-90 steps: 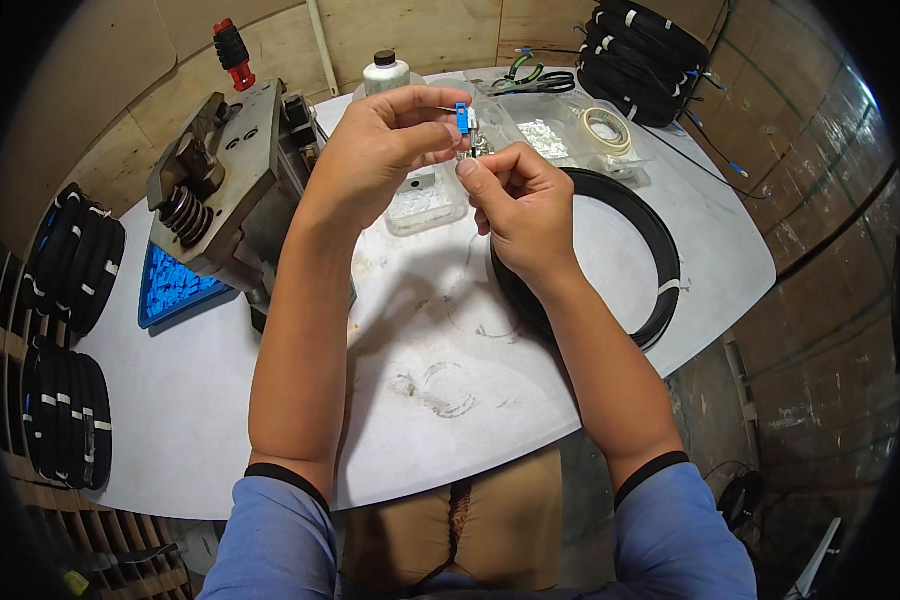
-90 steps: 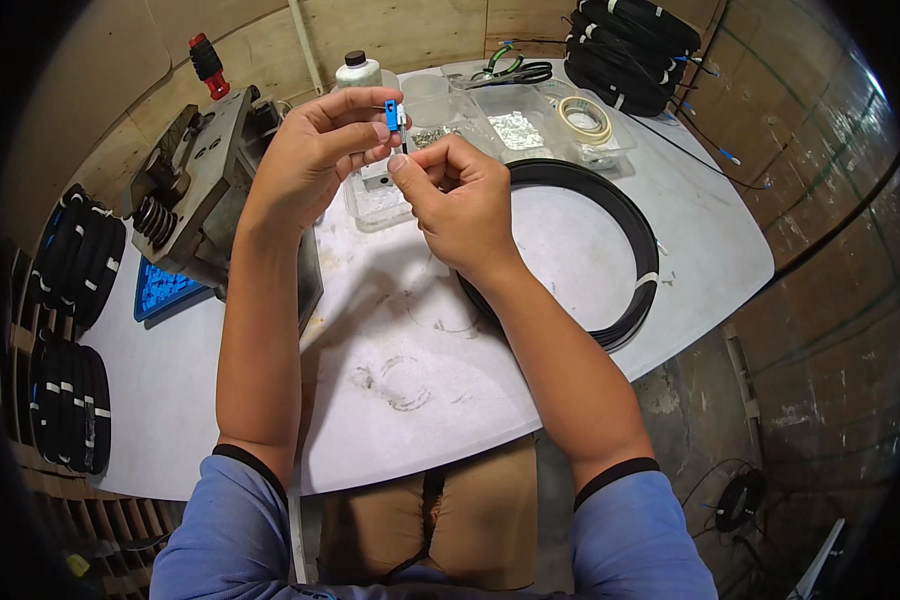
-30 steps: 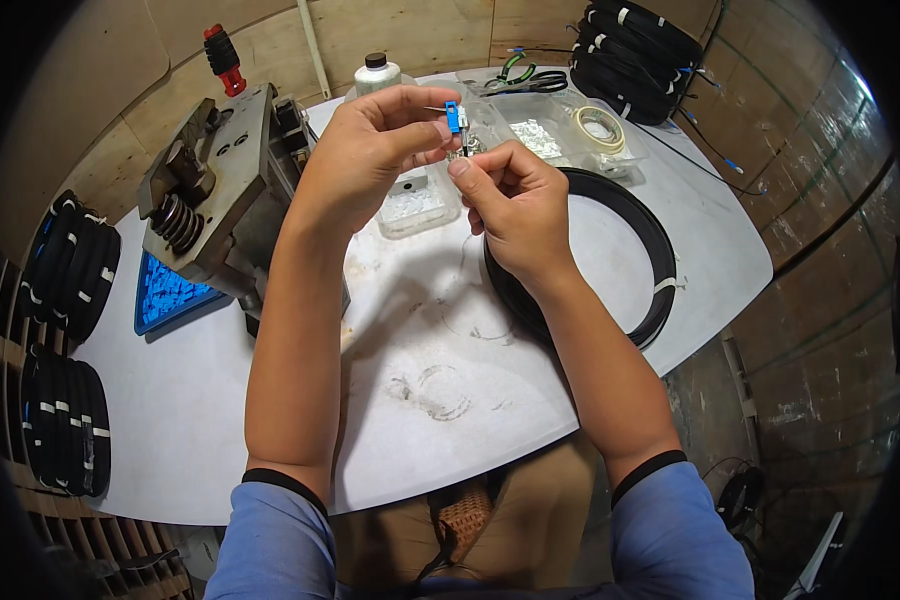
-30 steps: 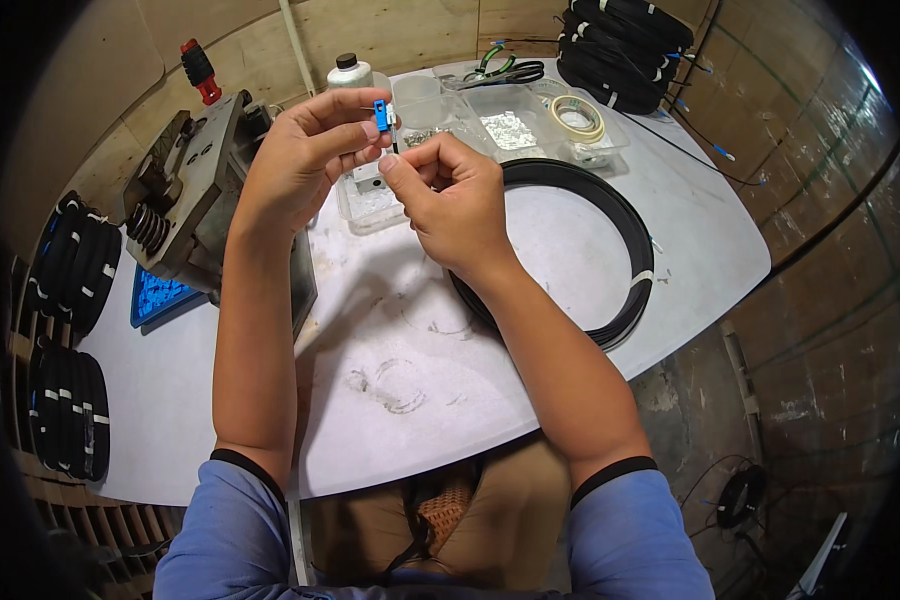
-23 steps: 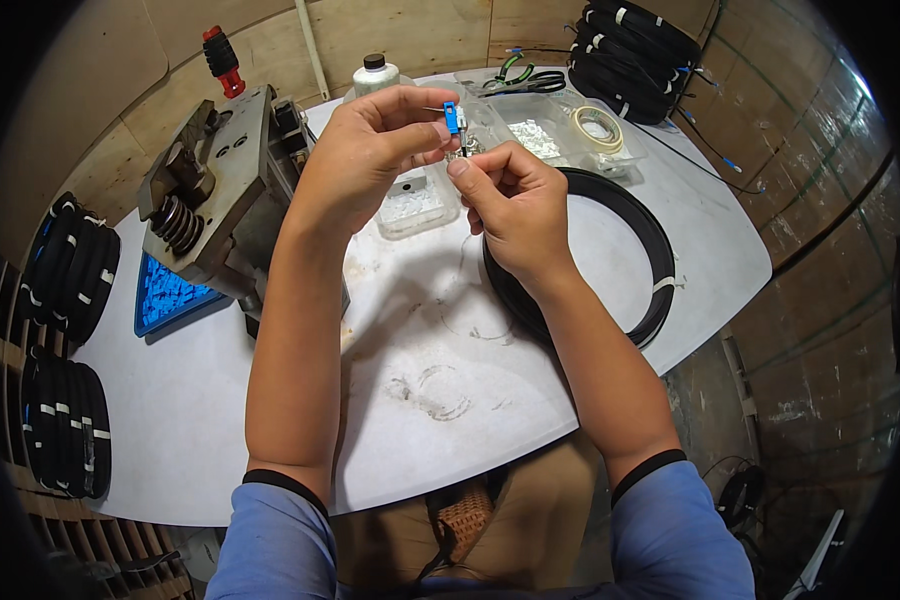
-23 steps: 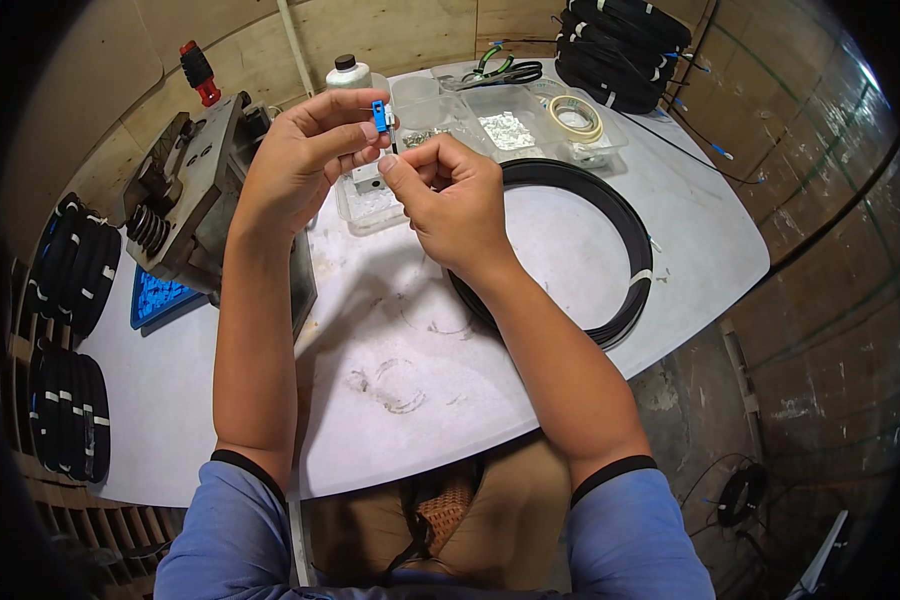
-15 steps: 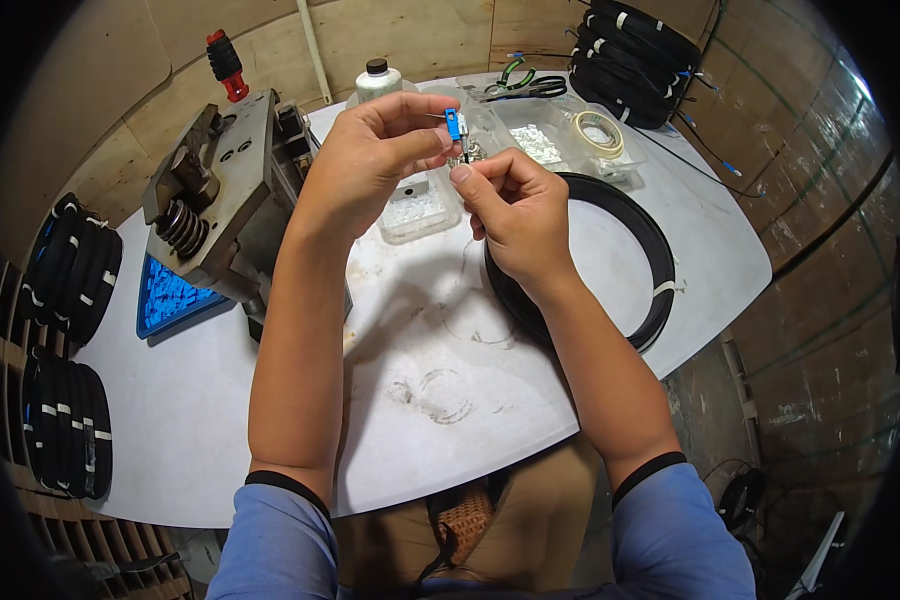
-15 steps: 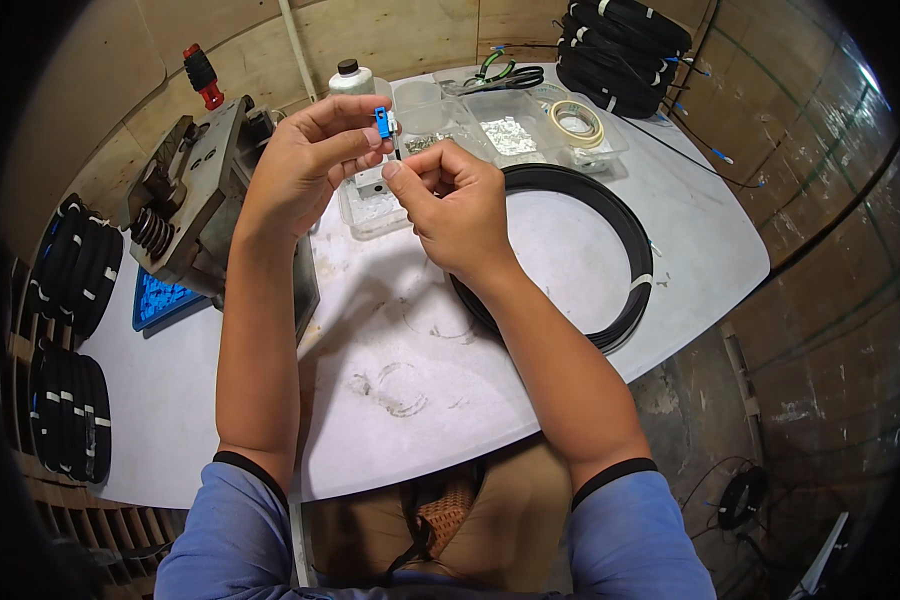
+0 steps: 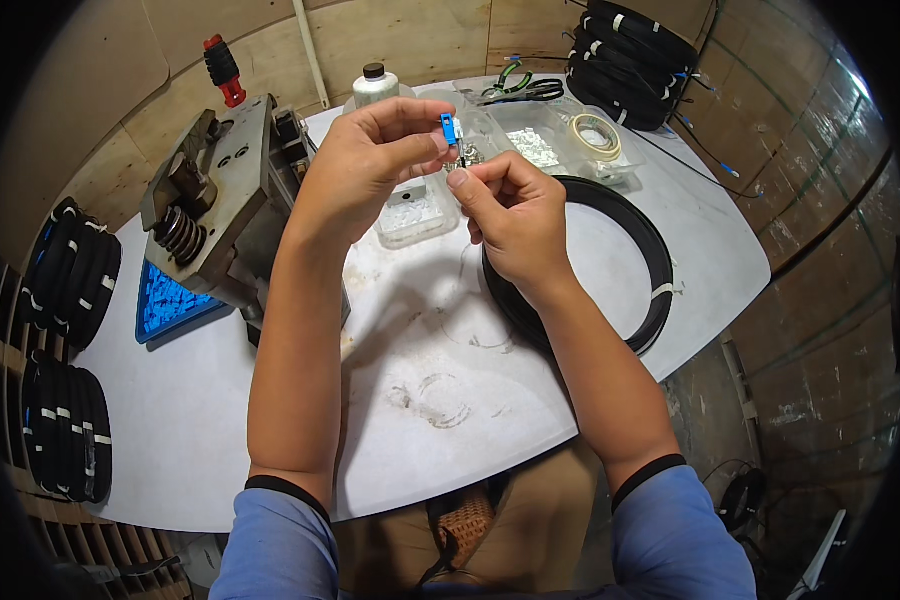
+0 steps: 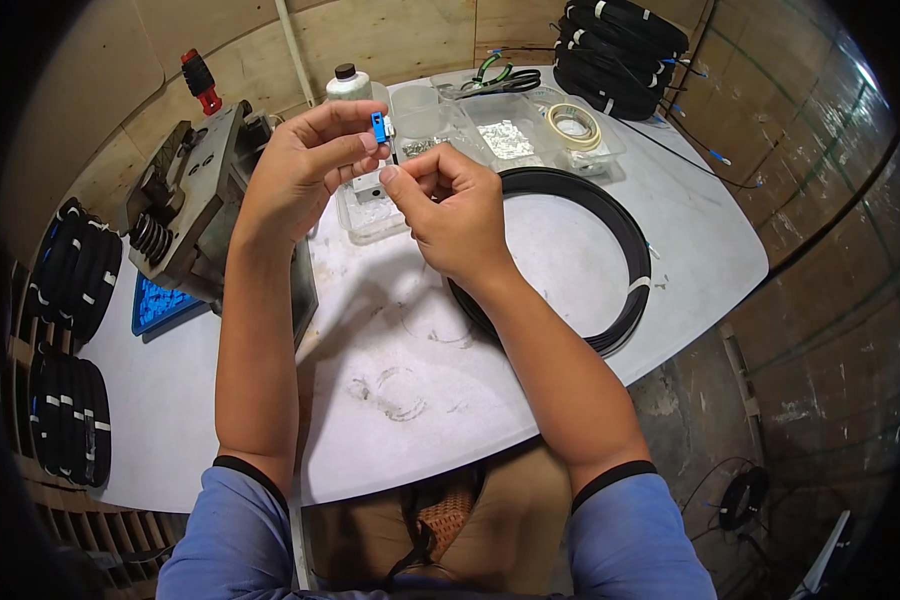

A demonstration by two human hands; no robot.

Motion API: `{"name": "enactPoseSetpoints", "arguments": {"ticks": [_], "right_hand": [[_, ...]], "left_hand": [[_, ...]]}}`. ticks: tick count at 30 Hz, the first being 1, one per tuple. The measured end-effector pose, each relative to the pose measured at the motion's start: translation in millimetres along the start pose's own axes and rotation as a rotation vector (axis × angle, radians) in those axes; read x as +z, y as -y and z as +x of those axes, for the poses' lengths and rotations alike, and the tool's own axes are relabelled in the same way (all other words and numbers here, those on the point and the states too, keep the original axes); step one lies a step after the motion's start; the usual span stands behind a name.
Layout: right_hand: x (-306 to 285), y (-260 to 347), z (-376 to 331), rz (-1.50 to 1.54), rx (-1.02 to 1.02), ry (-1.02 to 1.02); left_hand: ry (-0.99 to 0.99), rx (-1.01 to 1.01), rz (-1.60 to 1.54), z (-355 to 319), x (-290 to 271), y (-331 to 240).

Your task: Assembling small electronic connectors onto the ends of a wire using a desktop press and manual assembly.

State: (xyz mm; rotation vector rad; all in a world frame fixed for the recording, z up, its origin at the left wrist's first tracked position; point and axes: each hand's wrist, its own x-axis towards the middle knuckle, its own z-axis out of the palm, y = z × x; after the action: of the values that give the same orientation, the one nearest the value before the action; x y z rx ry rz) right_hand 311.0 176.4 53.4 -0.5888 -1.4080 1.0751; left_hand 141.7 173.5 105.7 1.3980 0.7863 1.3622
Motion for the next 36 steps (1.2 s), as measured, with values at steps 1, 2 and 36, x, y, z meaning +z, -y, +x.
{"name": "enactPoseSetpoints", "arguments": {"ticks": [1, 2, 36], "right_hand": [[-0.3, -0.1, -0.2, -0.002, -0.005, 0.002], [-0.2, -0.2, -0.7, -0.001, -0.008, 0.002], [-0.5, 0.8, -0.7, -0.006, -0.027, -0.007]], "left_hand": [[0.0, -0.001, 0.001, -0.4, 0.6, -0.5], [0.002, 0.001, 0.003, -1.0, 0.8, -0.7], [-0.012, 0.037, 0.033, -0.3, 5.8, -0.7]]}}
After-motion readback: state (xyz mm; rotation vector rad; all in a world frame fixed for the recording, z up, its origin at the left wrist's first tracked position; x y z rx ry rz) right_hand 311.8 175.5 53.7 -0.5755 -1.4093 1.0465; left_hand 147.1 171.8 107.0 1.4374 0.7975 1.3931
